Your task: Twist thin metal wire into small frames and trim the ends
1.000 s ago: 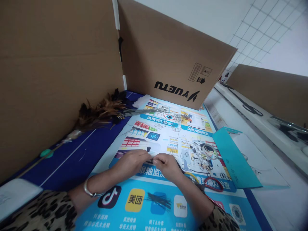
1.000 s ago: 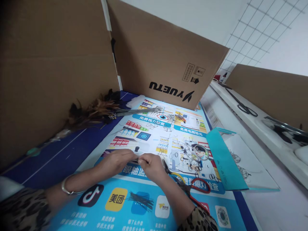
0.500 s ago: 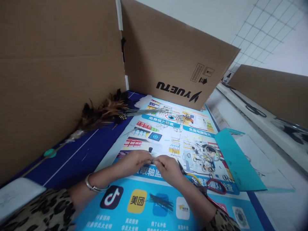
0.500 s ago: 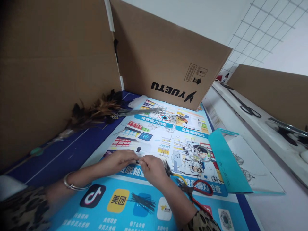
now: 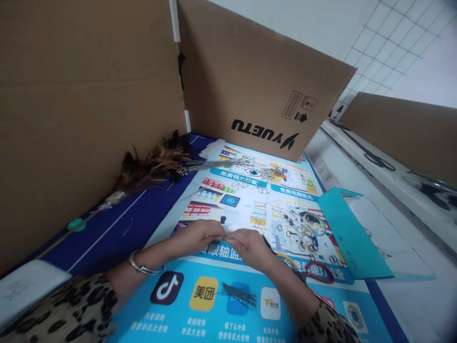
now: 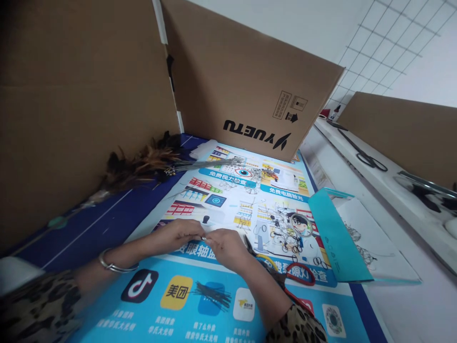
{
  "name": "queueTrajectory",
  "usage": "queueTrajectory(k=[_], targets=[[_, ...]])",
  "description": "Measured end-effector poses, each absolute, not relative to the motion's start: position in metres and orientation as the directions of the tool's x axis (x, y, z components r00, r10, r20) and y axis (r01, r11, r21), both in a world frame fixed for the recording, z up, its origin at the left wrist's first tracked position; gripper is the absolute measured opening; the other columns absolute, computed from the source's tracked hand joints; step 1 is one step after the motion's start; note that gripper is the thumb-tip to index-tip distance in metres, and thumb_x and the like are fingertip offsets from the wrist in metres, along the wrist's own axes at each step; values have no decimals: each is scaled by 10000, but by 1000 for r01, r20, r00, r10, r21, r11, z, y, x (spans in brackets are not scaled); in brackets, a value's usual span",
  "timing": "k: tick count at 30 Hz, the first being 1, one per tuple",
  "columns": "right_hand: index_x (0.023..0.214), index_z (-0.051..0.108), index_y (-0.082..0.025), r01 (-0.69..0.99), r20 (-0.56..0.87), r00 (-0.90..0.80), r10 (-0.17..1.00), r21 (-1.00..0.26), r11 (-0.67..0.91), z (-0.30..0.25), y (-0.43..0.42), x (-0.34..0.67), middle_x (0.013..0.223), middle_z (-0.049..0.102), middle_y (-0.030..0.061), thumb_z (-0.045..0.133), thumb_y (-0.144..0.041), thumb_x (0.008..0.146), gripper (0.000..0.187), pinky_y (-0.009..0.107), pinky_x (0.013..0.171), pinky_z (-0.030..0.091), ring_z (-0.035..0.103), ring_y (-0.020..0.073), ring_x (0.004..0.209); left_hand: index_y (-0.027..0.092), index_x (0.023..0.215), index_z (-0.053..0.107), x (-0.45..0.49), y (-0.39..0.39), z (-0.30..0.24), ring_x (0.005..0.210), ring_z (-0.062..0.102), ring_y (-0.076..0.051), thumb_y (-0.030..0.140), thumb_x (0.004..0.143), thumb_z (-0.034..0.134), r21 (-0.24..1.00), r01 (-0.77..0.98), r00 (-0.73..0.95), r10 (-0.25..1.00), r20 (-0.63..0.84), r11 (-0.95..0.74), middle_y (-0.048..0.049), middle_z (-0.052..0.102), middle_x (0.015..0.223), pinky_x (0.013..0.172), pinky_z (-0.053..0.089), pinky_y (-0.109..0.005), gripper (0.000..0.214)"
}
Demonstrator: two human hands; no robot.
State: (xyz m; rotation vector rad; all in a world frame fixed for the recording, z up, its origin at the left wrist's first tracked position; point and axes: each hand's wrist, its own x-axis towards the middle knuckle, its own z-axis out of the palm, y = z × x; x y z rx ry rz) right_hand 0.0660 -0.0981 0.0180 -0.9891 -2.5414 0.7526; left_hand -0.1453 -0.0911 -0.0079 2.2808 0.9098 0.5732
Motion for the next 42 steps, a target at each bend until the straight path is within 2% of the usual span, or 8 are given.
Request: queueTrajectory(k=[8,12,15,18,21,24,32,42], targets=[[831,644,-199,488,100,-725,682,-625,610,17,-98,67,776,645,14,388,-290,912,283,219,670,406,571,135,730,195,897,625,-146,-92,-7,809,561,-150,222,877,412,689,448,685,714,145,-570,-25,640,852,727,390,-224,215],[879,650,-210,532,97,-674,732,-624,572,14,-102,64,782,645,16,406,-288,908,257,219,680,407,574,139,755,193,879,635,-147,-94,-2,782,548,-147,251,863,437,751,418,655,743,140,-510,-19,634,827,716,385,-226,207],[922,650,-224,535,115,-606,787,-674,509,12,-104,62,834,650,15,446,-310,891,224,227,701,410,576,142,785,175,799,634,-146,-96,3,666,526,-130,298,841,473,859,399,590,807,28,-322,6,595,689,622,378,-212,207],[915,643,-207,446,88,-517,852,-821,355,9,-101,64,782,635,8,440,-384,886,271,223,659,422,573,129,720,154,781,602,-143,-100,5,481,441,-86,368,816,508,966,256,515,841,-166,34,33,528,586,474,313,-190,237],[830,620,-161,309,9,-412,911,-939,149,6,-97,65,646,574,1,342,-473,902,424,208,536,410,515,98,553,139,772,573,-138,-103,5,430,389,-54,402,781,562,966,1,471,852,-230,260,21,550,634,432,252,-181,264],[780,578,-152,258,-8,-372,928,-961,95,5,-97,66,632,560,2,337,-518,888,451,205,514,403,498,92,535,129,720,557,-133,-107,5,418,365,-44,397,762,600,925,-148,480,843,-243,351,19,535,602,430,241,-185,274],[706,505,-169,272,31,-449,893,-947,169,10,-101,68,641,540,0,275,-522,903,466,213,551,402,495,93,555,115,763,573,-125,-112,0,421,400,-37,340,776,610,880,-243,511,825,-242,409,6,559,621,442,247,-188,229],[653,484,-180,360,0,-457,889,-915,185,11,-107,65,576,507,-26,330,-468,909,415,213,574,388,483,94,553,109,767,578,-123,-117,1,430,395,-41,360,792,581,944,-89,553,804,-217,317,-9,585,643,443,227,-189,252]])
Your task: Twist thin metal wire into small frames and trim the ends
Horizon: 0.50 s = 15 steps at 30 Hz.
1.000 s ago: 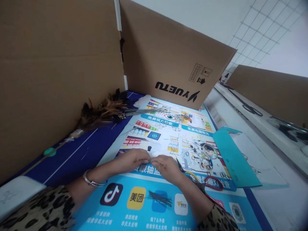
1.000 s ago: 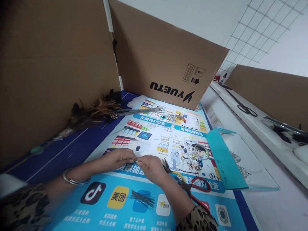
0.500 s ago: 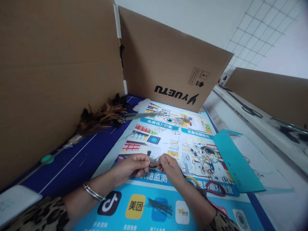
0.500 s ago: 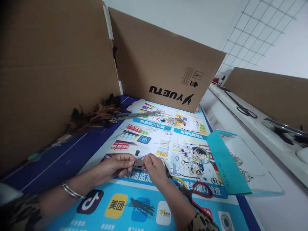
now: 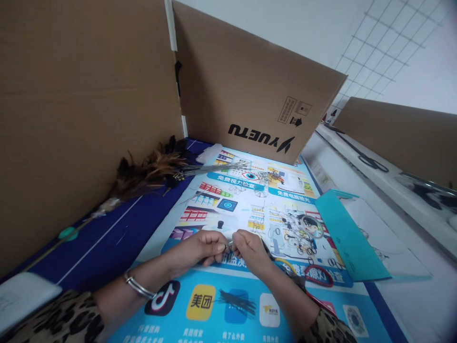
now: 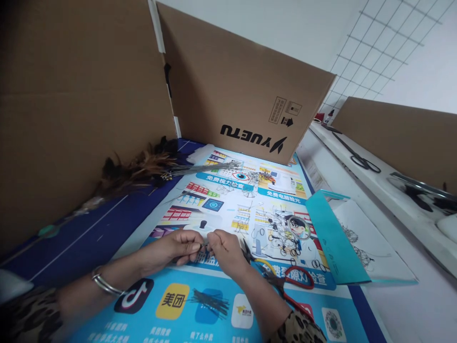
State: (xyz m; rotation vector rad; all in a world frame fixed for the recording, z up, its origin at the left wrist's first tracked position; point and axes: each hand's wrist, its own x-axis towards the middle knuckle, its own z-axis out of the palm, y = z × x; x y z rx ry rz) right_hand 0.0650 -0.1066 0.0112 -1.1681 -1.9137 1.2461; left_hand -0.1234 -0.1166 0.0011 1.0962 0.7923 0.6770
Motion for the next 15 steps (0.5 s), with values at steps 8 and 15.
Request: queueTrajectory(k=[8,15], targets=[[627,461,-180,338,8,-478,878,-922,192,14,-108,64,570,492,-28,331,-444,913,410,205,559,373,459,88,539,118,796,583,-126,-115,3,409,356,-36,340,791,575,947,-57,590,776,-223,316,11,568,611,429,216,-181,222],[613,461,-183,412,97,-459,883,-858,308,17,-106,66,567,478,-27,366,-411,905,383,221,583,358,451,97,556,120,804,568,-125,-119,8,438,426,-48,377,807,561,952,-70,587,784,-203,298,9,570,632,455,279,-181,256]])
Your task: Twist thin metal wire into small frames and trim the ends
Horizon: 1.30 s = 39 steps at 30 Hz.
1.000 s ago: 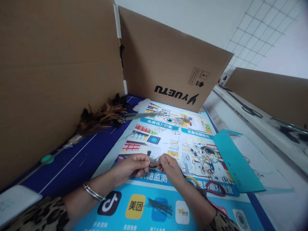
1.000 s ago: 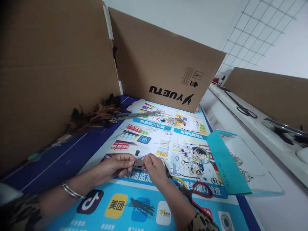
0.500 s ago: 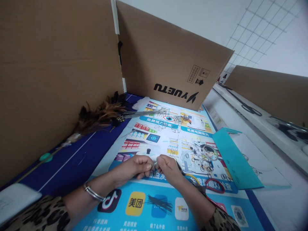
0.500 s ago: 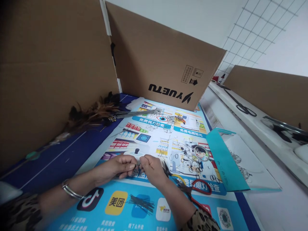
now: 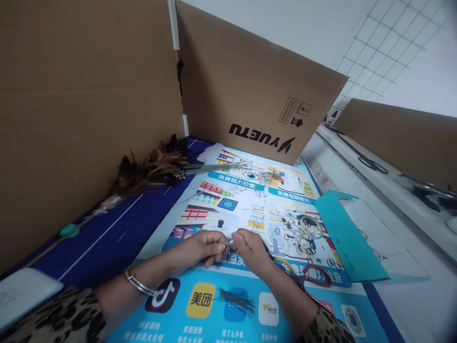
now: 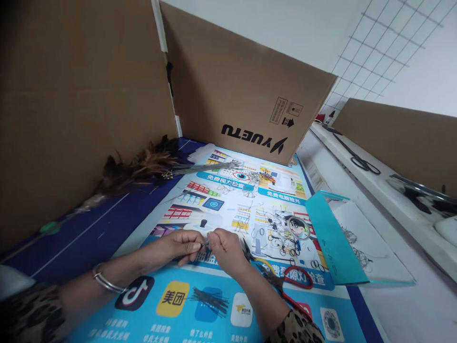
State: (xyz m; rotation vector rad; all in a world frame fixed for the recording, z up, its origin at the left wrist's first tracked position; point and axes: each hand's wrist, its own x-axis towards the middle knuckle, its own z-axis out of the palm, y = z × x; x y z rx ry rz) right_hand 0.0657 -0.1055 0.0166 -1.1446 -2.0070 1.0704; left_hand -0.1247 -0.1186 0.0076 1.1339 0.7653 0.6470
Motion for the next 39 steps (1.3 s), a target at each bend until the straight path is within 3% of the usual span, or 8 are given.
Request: queueTrajectory(k=[2,5,9,12,22,28,35,39], targets=[[609,454,-184,398,103,-420,902,-872,285,15,-103,67,554,462,-30,385,-415,897,376,224,574,354,439,97,546,118,811,570,-125,-119,8,501,516,-91,418,831,513,944,-104,597,779,-193,314,-19,597,659,493,343,-203,305],[606,431,-186,250,30,-369,929,-959,131,11,-100,67,507,417,-43,364,-435,901,392,217,492,324,384,85,471,112,882,574,-126,-117,8,604,595,-151,453,855,451,917,-179,584,788,-193,357,-71,640,725,528,388,-230,364],[619,405,-189,34,-54,-364,930,-998,-45,8,-97,65,479,379,-58,390,-446,890,373,204,409,248,322,72,416,111,963,559,-128,-114,5,612,606,-155,458,852,453,873,-272,534,818,-212,404,-80,649,755,521,401,-227,380],[614,406,-186,-9,-61,-369,927,-998,-69,9,-98,63,474,375,-59,409,-442,884,372,201,402,234,314,68,412,110,919,569,-129,-112,3,567,590,-133,464,847,460,869,-287,529,823,-208,404,-72,649,734,508,398,-217,377],[606,434,-183,255,35,-380,924,-957,141,11,-102,63,527,433,-37,377,-436,899,391,215,484,335,392,85,475,127,844,590,-129,-112,-2,442,501,-80,401,786,567,946,-78,556,801,-220,314,-4,618,607,449,369,-189,281],[642,429,-192,253,-21,-391,920,-964,86,10,-104,62,545,434,-40,339,-458,904,384,209,473,342,389,87,474,144,824,581,-132,-109,-1,439,428,-72,374,804,519,982,49,540,822,-178,180,38,549,536,433,329,-175,239],[632,468,-191,542,63,-334,940,-803,247,7,-105,62,562,490,-28,345,-430,909,386,221,560,333,456,106,557,154,702,549,-133,-106,7,456,428,-87,334,814,469,966,257,509,851,-127,-9,39,519,508,458,323,-189,227],[634,464,-196,583,80,-333,939,-765,272,8,-106,62,565,490,-29,332,-425,914,386,224,560,321,458,110,562,163,658,532,-131,-108,8,490,471,-97,303,821,447,927,354,471,880,-60,-126,35,533,519,504,346,-192,231]])
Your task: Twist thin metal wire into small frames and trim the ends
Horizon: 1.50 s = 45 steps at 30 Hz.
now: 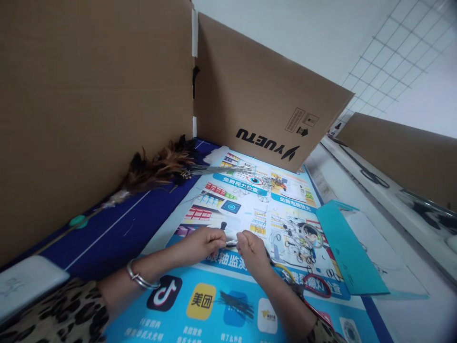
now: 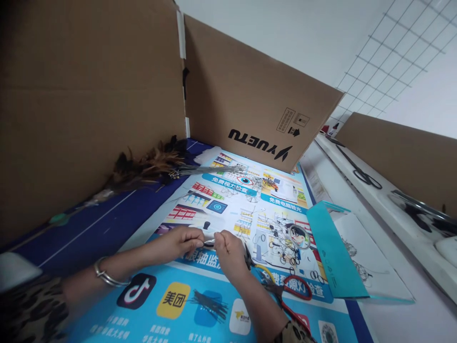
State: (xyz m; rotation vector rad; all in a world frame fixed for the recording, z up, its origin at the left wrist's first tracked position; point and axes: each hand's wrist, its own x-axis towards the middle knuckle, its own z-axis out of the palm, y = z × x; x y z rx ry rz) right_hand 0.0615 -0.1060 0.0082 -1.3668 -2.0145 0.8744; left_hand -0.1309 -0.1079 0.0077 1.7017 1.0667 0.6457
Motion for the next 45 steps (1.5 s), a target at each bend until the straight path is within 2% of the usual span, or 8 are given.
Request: queueTrajectory(k=[4,10,16,25,31,39,45], targets=[[624,458,-199,549,90,-347,934,-788,280,8,-105,63,561,480,-30,339,-422,913,384,228,557,318,457,114,562,175,724,549,-131,-108,4,505,502,-108,324,848,412,921,361,497,866,-55,-149,26,564,574,508,357,-195,237],[617,442,-198,494,82,-359,930,-828,264,7,-102,63,565,478,-30,340,-413,914,381,228,564,328,457,112,555,193,810,630,-130,-107,3,758,551,-155,283,848,445,851,377,487,860,153,-365,-16,634,780,684,373,-224,209],[622,445,-203,548,98,-352,931,-784,290,7,-102,63,567,475,-28,355,-412,905,364,233,563,311,440,120,568,180,774,633,-128,-108,-2,634,526,-138,264,842,448,861,399,466,878,105,-314,5,592,657,589,344,-210,214],[595,469,-216,481,122,-290,949,-839,255,5,-104,61,559,488,-20,389,-448,870,369,242,557,317,436,135,565,199,769,594,-124,-112,0,671,534,-149,264,854,419,818,477,410,905,116,-321,5,607,715,605,328,-218,205],[605,455,-211,510,145,-291,946,-813,281,3,-103,60,568,491,-22,359,-434,893,377,243,575,327,430,128,558,206,766,573,-122,-112,-8,690,544,-167,264,863,406,762,550,357,921,156,-342,-5,620,724,608,310,-234,201],[608,455,-206,540,148,-289,946,-791,289,4,-104,61,568,490,-26,362,-421,899,373,235,575,325,445,124,566,202,752,573,-122,-110,-10,685,540,-169,254,854,405,773,533,338,924,179,-344,-14,611,720,622,330,-242,204],[602,468,-195,416,70,-317,946,-886,205,5,-102,62,548,485,-29,353,-449,898,407,227,553,351,449,109,530,194,763,579,-124,-107,-2,690,518,-154,251,859,389,782,480,412,889,199,-398,-13,592,728,627,337,-235,221]])
